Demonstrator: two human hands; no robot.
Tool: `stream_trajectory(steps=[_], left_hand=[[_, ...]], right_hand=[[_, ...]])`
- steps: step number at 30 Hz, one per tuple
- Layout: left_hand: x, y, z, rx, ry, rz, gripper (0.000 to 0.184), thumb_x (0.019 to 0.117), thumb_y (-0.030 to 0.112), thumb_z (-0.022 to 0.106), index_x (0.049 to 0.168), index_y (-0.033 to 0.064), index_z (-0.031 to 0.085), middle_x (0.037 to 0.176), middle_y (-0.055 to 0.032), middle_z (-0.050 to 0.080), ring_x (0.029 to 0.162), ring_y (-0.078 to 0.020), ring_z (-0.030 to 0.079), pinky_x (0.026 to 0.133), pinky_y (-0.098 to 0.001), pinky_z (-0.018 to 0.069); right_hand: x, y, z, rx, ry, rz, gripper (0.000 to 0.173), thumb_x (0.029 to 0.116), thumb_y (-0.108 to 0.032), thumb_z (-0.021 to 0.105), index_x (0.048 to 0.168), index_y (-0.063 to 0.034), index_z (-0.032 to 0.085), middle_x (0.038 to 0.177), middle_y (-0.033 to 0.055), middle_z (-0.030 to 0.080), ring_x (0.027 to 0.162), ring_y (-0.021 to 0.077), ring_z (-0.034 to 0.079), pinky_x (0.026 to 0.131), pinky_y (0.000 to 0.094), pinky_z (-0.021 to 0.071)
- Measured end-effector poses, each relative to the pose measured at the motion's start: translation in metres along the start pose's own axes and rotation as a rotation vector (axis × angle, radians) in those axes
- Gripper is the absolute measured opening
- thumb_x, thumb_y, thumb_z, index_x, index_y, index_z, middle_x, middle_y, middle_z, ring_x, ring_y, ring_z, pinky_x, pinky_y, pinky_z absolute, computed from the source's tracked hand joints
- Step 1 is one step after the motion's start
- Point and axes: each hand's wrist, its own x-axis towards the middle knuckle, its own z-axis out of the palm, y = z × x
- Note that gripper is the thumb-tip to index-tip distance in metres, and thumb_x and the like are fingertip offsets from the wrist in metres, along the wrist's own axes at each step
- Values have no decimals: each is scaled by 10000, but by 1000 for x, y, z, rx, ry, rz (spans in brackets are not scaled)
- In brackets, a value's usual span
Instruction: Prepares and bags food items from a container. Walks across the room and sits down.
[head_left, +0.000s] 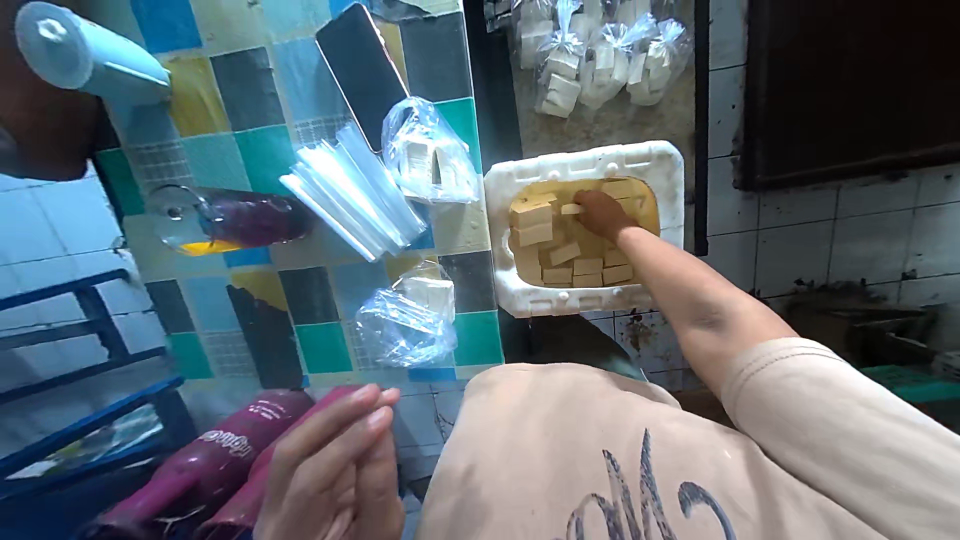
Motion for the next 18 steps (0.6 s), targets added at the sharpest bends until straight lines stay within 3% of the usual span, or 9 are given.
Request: stream_trajectory(steps=[4,7,9,11,14,16,18], left_hand=[[0,3,4,90,14,-25,203,1025,171,573,1147,211,730,1219,107,671,1095,-56,659,937,-238,561],[4,5,10,114,33,-54,182,1013,149,578,1114,137,729,1234,55,655,1092,-61,655,932,-248,568],[5,6,13,108,49,-60,181,1009,132,577,1118,108,720,1242,43,655,1103,-69,656,947,-262,568],[5,8,14,106,49,-54,188,1005,112,568,1116,83,717,1223,18,663,1087,-74,660,938,-259,569],[6,6,14,102,26,-41,193,1008,112,567,1120,79,721,1208,7,670,1077,-79,668,929,-253,576],[4,5,12,109,8,-47,196,1018,125,576,1139,113,729,1230,32,670,1100,-75,664,941,-254,575],[1,2,9,133,-3,-59,197,1020,137,582,1150,150,730,1247,63,664,1110,-62,659,943,-245,574]], right_hand=[[-12,4,-6,342,38,187,468,942,-206,757,1312,45,619,1261,308,641,1221,481,595,1040,674,437],[-35,-9,-13,752,-10,366,455,978,-167,719,1383,-5,588,1350,257,603,1235,381,591,1039,536,478],[-48,-15,-15,879,-32,414,449,998,-145,687,1410,-16,561,1385,245,576,1242,371,576,1025,517,484],[-47,-13,-11,715,-56,368,431,985,-127,699,1365,37,575,1355,291,578,1234,412,573,1027,558,469],[-30,-16,-14,270,-103,276,455,963,-205,726,1324,53,628,1346,319,597,1299,460,555,1085,631,421],[-23,-26,-19,217,-23,249,489,991,-176,660,1411,54,559,1421,325,544,1366,469,501,1125,624,394],[-8,-34,-20,294,71,212,453,1036,-154,578,1411,96,536,1442,339,523,1397,468,472,1154,605,366]])
